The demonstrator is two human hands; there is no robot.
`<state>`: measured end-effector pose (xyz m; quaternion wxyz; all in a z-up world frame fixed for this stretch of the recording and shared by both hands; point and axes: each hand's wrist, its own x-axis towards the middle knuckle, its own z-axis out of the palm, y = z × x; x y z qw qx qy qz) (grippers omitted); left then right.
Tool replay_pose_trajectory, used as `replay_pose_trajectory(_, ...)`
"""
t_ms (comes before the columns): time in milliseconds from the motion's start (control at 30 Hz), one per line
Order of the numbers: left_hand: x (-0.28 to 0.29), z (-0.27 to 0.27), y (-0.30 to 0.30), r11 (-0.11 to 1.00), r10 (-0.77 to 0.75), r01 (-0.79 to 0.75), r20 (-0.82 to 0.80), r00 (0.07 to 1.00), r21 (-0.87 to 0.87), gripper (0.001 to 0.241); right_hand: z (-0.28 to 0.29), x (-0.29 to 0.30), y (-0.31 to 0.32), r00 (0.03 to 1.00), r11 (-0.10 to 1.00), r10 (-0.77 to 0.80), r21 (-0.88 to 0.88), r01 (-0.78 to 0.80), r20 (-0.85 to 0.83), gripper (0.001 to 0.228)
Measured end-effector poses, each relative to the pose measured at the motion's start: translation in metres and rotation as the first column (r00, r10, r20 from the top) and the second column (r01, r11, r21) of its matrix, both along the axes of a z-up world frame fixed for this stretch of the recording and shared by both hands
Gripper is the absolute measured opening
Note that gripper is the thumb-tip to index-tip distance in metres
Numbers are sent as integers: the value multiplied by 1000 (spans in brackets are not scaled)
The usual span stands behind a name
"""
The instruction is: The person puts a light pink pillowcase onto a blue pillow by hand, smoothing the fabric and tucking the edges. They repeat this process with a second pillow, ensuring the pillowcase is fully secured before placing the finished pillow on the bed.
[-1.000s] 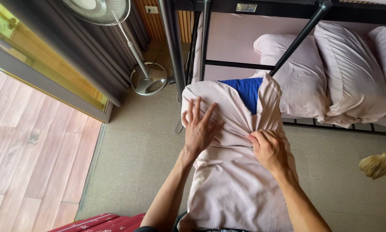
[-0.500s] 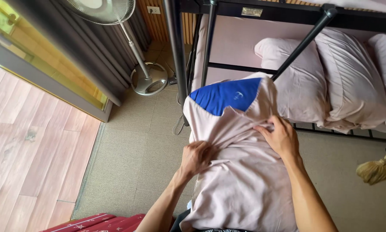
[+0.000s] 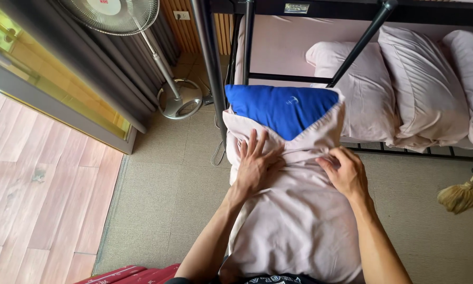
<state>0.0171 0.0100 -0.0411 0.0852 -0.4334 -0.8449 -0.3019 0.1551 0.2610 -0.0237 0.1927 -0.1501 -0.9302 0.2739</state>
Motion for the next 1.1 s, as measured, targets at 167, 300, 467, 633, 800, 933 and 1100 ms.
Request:
replay_pose_trajectory(167, 5, -32, -20, 996, -91, 91, 47, 995, 1, 42, 57, -33, -41, 963, 812, 126, 583, 38, -239, 66)
replay_pose_trajectory(300, -1, -16, -32, 999, -44, 46, 101, 994, -16, 39, -1, -49, -33, 975, 932, 204, 322, -167, -84, 70)
replay_pose_trajectory(467, -47, 32, 27, 995, 97, -97, 21, 995, 5, 53, -7, -70, -99, 993, 988, 7, 152, 11, -117, 25)
replay_pose_trajectory(633, -74, 94, 89, 999, 32, -27, 153, 988, -35, 61, 29, -57, -136, 972, 976, 145, 191, -109, -186, 28)
replay_pose_trajectory(800, -67, 68, 118, 788, -178, 5, -220, 959, -616, 23, 59, -36, -109, 963, 982, -3, -182, -49, -271, 24)
replay_pose_trajectory(933, -44, 61, 129, 816, -349, 168, -239, 906, -554, 28, 45, -41, -61, 876, 988, -95, -153, 24, -473, 18)
replay_pose_trajectory(1100, -11, 80, 105, 745, -515, 378, -114, 849, -550, 19, -1, -71, 4, 901, 887, -31, -428, -175, -433, 44)
